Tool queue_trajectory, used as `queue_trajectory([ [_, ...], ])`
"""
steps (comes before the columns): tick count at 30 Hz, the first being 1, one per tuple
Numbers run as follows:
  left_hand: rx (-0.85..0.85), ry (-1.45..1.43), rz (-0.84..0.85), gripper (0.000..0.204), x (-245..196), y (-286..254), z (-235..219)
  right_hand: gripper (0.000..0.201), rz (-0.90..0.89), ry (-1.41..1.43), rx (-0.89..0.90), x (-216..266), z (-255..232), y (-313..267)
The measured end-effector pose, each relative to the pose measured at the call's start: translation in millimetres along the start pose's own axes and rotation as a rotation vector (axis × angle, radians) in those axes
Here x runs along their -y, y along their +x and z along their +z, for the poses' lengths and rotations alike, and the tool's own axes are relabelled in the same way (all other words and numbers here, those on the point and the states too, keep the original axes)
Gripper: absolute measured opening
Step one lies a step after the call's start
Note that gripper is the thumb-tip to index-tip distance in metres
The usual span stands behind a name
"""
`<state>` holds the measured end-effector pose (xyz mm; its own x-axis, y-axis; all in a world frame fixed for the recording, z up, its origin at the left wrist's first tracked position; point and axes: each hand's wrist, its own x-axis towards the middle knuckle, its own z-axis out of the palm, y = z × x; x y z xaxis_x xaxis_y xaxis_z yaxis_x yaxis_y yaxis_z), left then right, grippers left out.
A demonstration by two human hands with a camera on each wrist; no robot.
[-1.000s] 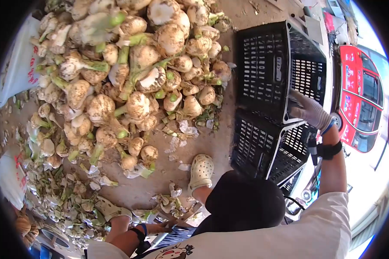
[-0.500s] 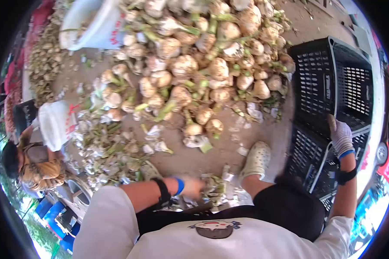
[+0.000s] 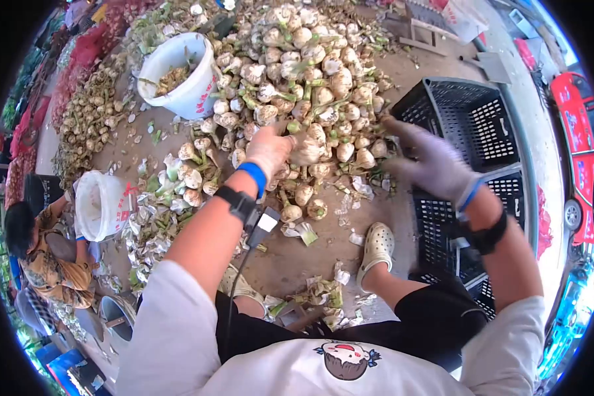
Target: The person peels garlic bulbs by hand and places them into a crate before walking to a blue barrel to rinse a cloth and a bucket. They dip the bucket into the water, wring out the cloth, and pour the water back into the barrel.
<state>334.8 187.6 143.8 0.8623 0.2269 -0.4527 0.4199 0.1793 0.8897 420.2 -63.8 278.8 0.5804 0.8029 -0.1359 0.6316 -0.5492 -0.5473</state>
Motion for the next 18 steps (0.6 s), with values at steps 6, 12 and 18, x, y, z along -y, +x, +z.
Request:
queue_trajectory([
  [6,0.1,-0.293,0.303,0.033,-36.2,-119.8,12.1,0.078,-0.176,-0.025,-0.234,79.7,76.3,-11.5],
  [12,0.091,-0.144,0.369,0.034,-46.1,-208.5,35.3,0.07,-0.132,0.042,-0.396,126.8,88.0,-80.2],
  [18,0.185,-0.412,0.215,0.026,-28.8,-251.3,55.6,0.069,-0.128,0.11,-0.451,135.5,101.9,-140.3],
])
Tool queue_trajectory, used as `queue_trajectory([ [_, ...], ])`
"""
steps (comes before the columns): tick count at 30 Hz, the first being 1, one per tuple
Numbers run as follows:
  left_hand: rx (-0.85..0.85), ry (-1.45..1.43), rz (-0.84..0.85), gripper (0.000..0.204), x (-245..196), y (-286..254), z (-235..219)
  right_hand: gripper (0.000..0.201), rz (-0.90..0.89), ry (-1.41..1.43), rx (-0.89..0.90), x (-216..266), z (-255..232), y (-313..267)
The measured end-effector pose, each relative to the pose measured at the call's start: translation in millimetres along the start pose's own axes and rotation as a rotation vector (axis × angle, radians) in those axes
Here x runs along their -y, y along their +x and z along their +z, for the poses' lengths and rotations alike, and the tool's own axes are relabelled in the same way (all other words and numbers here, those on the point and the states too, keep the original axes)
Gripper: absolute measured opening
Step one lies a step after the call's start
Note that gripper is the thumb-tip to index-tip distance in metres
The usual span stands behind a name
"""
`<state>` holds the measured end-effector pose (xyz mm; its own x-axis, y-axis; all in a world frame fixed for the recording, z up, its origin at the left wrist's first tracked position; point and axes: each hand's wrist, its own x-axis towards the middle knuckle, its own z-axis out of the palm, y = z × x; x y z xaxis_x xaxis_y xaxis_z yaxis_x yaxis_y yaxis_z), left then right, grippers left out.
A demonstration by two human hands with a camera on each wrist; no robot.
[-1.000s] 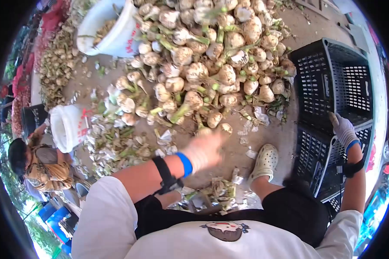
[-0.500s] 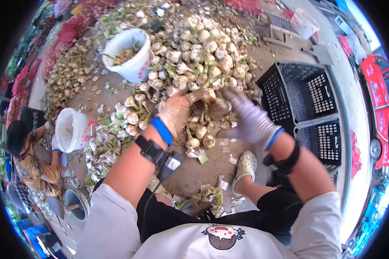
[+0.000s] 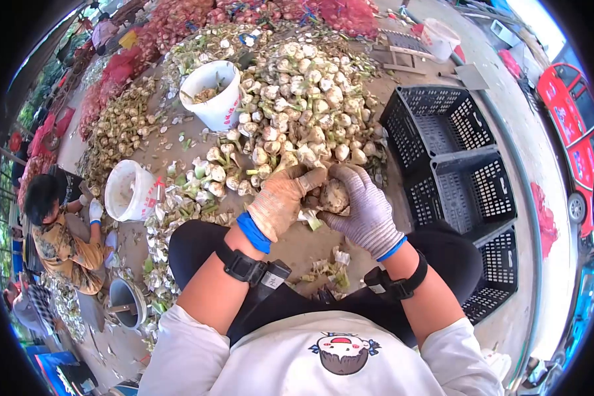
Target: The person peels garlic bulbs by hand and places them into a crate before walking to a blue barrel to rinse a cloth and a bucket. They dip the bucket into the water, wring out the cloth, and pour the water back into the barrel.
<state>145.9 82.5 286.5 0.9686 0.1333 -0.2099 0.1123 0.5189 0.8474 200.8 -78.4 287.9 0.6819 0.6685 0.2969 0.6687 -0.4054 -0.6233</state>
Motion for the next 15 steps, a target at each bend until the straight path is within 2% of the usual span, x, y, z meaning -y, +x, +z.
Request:
queue_trajectory([
  [1,0.09,0.103,0.059,0.025,2.9,-6.5,-2.3,0.069,-0.017,0.039,-0.018,-3.2,0.6,-7.6],
  [4,0.183,0.312,0.185,0.025,10.9,-14.8,-4.8,0.065,-0.009,0.122,-0.015,-6.8,1.0,-23.3],
  [5,0.213,0.692,0.412,0.025,12.4,-14.4,-9.9,0.065,-0.001,0.18,-0.01,-10.6,4.1,-26.9],
  [6,0.154,0.808,0.368,0.025,15.5,-15.1,-8.0,0.065,0.008,0.24,-0.005,-13.4,6.4,-30.0],
  [7,0.101,0.926,0.318,0.025,18.5,-15.7,-6.1,0.073,0.165,0.534,0.084,-14.3,7.1,-34.7],
  [8,0.054,1.042,0.263,0.025,21.5,-16.2,-4.3,0.073,0.168,0.543,0.093,-16.7,8.4,-36.7],
  [10,-0.084,0.785,0.351,0.028,40.6,-8.4,-6.8,0.084,0.634,1.763,0.013,-23.9,10.1,-39.3],
  [11,-0.13,0.846,0.222,0.029,45.8,-8.5,-10.4,0.086,0.594,1.812,-0.016,-31.9,14.3,-39.8],
  [12,-0.134,0.848,0.211,0.029,51.5,-6.8,-5.1,0.086,0.604,1.818,-0.013,-36.3,16.2,-40.7],
  [14,-0.077,0.38,0.08,0.028,62.6,-3.6,9.8,0.083,0.418,1.15,-0.067,-41.6,21.9,-47.9],
  [15,-0.055,0.441,0.07,0.028,63.8,-2.0,13.6,0.069,0.371,1.092,-0.173,-45.4,29.8,-49.6],
])
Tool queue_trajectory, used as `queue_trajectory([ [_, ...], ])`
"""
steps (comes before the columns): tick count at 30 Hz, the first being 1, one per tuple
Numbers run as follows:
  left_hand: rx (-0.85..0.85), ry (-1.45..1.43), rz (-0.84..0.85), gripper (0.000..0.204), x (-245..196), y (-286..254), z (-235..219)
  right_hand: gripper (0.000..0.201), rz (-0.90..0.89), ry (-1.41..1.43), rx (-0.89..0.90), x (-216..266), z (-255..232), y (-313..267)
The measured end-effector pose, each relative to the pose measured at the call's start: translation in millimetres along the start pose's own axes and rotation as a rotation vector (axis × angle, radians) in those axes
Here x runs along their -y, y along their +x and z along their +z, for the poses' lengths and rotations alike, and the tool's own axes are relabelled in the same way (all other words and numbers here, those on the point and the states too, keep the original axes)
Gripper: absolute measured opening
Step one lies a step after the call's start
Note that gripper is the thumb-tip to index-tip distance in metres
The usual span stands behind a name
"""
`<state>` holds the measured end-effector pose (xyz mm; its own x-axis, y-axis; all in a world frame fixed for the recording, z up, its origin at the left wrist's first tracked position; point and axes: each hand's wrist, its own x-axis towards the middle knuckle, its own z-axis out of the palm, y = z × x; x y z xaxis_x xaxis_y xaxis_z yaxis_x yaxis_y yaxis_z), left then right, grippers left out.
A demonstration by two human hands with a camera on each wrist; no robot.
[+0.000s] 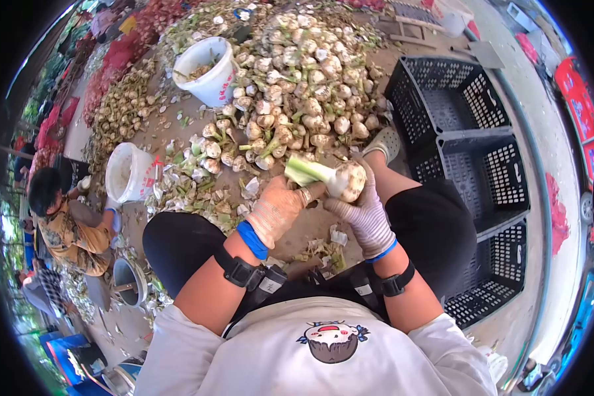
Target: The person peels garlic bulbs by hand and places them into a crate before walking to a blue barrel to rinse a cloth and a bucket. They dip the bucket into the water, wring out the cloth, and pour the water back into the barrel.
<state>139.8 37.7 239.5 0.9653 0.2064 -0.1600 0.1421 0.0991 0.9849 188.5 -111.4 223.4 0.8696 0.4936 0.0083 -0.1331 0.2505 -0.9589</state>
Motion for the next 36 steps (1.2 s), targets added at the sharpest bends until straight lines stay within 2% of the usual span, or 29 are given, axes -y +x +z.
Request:
queue_trajectory([
  [1,0.025,0.06,-0.001,0.03,-0.4,1.4,4.0,0.069,0.002,0.009,-0.021,-0.3,-8.7,0.9],
  [2,0.023,0.289,0.095,0.028,4.7,4.6,7.3,0.057,0.218,0.23,0.033,0.9,-20.7,2.1],
  [3,-0.018,0.294,-0.008,0.028,-5.5,5.6,18.6,0.048,0.431,0.453,0.09,2.6,-35.5,4.2],
  [4,-0.058,0.295,-0.11,0.028,-15.6,6.5,29.9,0.052,0.517,0.522,0.273,-11.9,-56.4,7.9],
  [5,-0.046,0.301,-0.115,0.028,-14.9,7.8,35.5,0.058,0.603,0.567,0.46,-26.4,-77.3,11.4],
  [6,0.078,0.265,-0.097,0.028,-14.6,8.2,38.4,0.059,0.593,0.527,0.192,-23.9,-66.0,10.0],
  [7,0.201,0.228,-0.08,0.028,-14.7,7.8,39.6,0.058,0.502,0.407,0.018,-14.6,-59.0,8.1],
  [8,0.273,0.317,-0.103,0.029,-18.3,5.5,37.0,0.056,0.325,0.196,-0.076,-5.8,-57.5,4.4],
  [9,0.281,0.323,-0.109,0.029,-19.8,4.5,33.7,0.055,0.191,0.025,-0.114,-0.1,-57.5,2.1],
  [11,0.432,-0.185,-0.324,0.03,-23.6,3.0,28.1,0.052,0.028,-0.1,-0.057,9.3,-59.5,-2.9],
  [12,0.488,-0.171,-0.263,0.031,-44.5,-1.6,33.6,0.052,0.026,-0.098,-0.051,14.1,-60.1,-3.9],
  [13,0.484,-0.17,-0.262,0.031,-46.0,1.8,26.8,0.049,0.188,0.312,-0.009,18.7,-60.0,-5.8],
  [14,0.477,0.085,-0.264,0.035,-46.8,8.8,13.9,0.046,0.352,0.722,0.033,22.4,-60.4,-8.4],
  [15,0.463,0.34,-0.263,0.038,-44.6,13.0,5.6,0.045,0.412,0.802,-0.098,25.1,-61.3,-11.3],
  [16,0.282,0.309,-0.03,0.035,-35.3,12.6,2.0,0.049,0.482,0.992,-0.007,11.5,-71.2,-9.6],
  [17,0.278,0.311,-0.036,0.035,-25.4,14.9,-1.2,0.053,0.553,1.184,0.084,-3.1,-81.7,-8.6],
  [18,0.133,0.497,0.124,0.036,-18.6,18.8,-2.2,0.053,0.559,1.187,0.083,-2.5,-84.1,-5.9],
  [19,0.069,0.587,0.208,0.037,-13.1,20.6,-3.2,0.057,0.59,0.98,0.178,-0.5,-85.7,-2.6],
  [20,-0.003,0.68,0.286,0.038,-9.6,22.5,-2.6,0.06,0.554,0.805,0.135,1.8,-78.0,-1.9],
  [21,0.034,0.299,0.173,0.032,-8.6,25.4,6.3,0.063,0.53,0.626,0.091,8.4,-68.1,-0.5],
  [23,0.113,-0.468,-0.083,0.026,-1.2,29.3,31.5,0.053,0.488,0.525,-0.041,5.9,-59.0,2.9],
  [25,0.032,-0.657,-0.292,0.026,-14.7,28.3,49.8,0.045,0.501,0.612,-0.107,-14.4,-67.0,10.3],
  [26,0.085,-0.776,-0.429,0.026,-14.1,28.8,48.4,0.044,0.551,0.726,-0.184,-26.9,-75.5,11.6],
  [28,0.029,-0.729,-0.492,0.026,-36.5,14.4,66.8,0.042,0.606,1.05,-0.254,-38.6,-92.8,13.8],
  [29,0.043,-0.727,-0.495,0.026,-30.1,10.8,66.3,0.04,0.626,1.271,-0.265,-36.7,-98.9,15.4],
  [32,0.249,-0.886,-0.711,0.028,3.0,13.9,51.5,0.038,0.534,1.252,-0.231,-29.7,-105.7,13.3],
  [33,0.327,-0.941,-0.767,0.028,-1.9,17.1,52.3,0.039,0.512,1.282,-0.235,-34.4,-107.5,14.0],
  [35,0.232,-0.753,-0.945,0.028,-13.8,17.3,54.4,0.041,0.505,1.319,-0.242,-42.9,-114.7,15.2],
  [36,0.336,-0.784,-1.063,0.03,8.2,19.3,41.9,0.043,0.511,1.39,-0.239,-39.4,-119.0,17.0],
])
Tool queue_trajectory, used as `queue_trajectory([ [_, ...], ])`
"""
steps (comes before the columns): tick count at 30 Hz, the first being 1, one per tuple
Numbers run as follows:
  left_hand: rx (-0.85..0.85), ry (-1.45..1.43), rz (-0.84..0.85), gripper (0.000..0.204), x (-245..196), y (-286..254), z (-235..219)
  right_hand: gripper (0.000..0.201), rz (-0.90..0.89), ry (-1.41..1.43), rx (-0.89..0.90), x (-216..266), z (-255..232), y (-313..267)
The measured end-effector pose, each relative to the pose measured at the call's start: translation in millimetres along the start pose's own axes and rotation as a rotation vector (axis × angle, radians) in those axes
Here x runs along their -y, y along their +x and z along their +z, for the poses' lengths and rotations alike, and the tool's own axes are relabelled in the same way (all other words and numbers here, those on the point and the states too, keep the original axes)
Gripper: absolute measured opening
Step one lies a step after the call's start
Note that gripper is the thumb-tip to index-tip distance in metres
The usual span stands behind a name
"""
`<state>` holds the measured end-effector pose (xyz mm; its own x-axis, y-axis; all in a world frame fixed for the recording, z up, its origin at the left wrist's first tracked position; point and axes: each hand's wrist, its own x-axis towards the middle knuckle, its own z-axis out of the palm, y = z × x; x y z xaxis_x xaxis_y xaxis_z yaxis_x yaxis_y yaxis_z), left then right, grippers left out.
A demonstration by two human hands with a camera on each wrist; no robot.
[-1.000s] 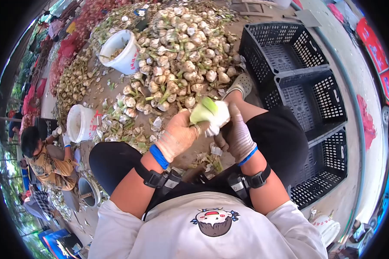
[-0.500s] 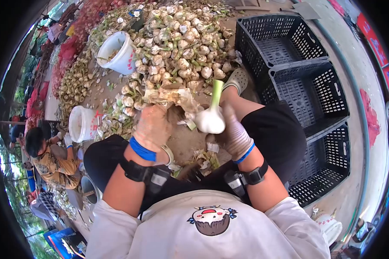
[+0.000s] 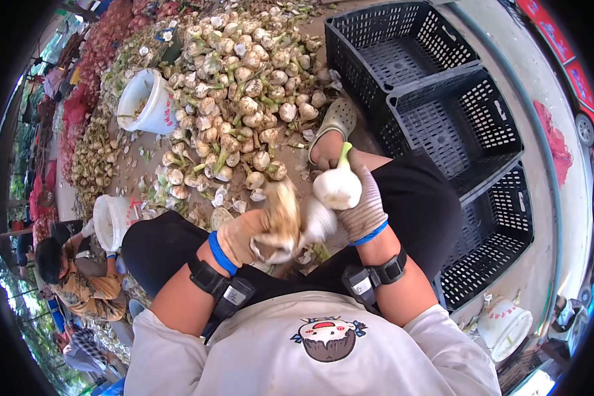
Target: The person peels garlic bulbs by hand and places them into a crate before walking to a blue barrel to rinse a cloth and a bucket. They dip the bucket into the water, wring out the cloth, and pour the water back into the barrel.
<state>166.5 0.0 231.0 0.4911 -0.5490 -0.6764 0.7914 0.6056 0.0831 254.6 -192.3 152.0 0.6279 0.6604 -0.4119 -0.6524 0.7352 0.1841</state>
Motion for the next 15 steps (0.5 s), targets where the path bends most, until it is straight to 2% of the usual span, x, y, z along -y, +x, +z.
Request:
queue_trajectory([
  [1,0.105,0.43,-0.07,0.036,-3.4,8.4,-4.3,0.045,0.021,0.064,0.009,2.8,3.7,-0.8],
  [2,0.24,0.861,-0.093,0.042,-6.8,16.8,-8.7,0.048,-0.092,-0.088,-0.125,-1.6,7.3,-2.0],
  [3,0.118,1.204,-0.135,0.047,-2.2,25.6,-6.1,0.048,-0.081,-0.088,-0.137,-4.1,13.3,-4.3],
  [4,-0.071,1.843,0.085,0.058,-0.8,31.6,-10.1,0.047,-0.015,-0.068,-0.163,-6.3,21.4,-6.3],
  [5,-0.082,1.828,0.087,0.058,-1.9,33.9,-11.3,0.046,0.052,-0.05,-0.186,-8.3,29.5,-6.9],
  [7,-0.654,1.919,0.28,0.059,-21.5,32.8,7.0,0.047,0.083,-0.124,-0.164,-11.2,40.8,-9.2],
  [9,-0.767,1.736,0.332,0.055,-49.7,51.4,-24.3,0.048,-0.063,-0.29,-0.241,1.2,49.4,-12.0],
  [11,-0.81,1.745,0.184,0.053,-87.6,79.6,-64.8,0.05,-0.247,-0.115,-0.01,31.5,54.0,-14.8],
  [12,-0.964,1.873,0.208,0.053,-94.5,91.4,-76.1,0.047,-0.3,0.096,0.087,49.4,54.3,-19.6],
  [13,-0.985,1.955,0.155,0.057,-104.5,105.2,-85.8,0.043,-0.358,0.305,0.194,58.6,59.1,-19.3],
  [15,-0.786,2.145,0.055,0.056,-117.4,134.6,-113.3,0.04,-0.437,0.265,0.188,51.3,63.1,-19.3],
])
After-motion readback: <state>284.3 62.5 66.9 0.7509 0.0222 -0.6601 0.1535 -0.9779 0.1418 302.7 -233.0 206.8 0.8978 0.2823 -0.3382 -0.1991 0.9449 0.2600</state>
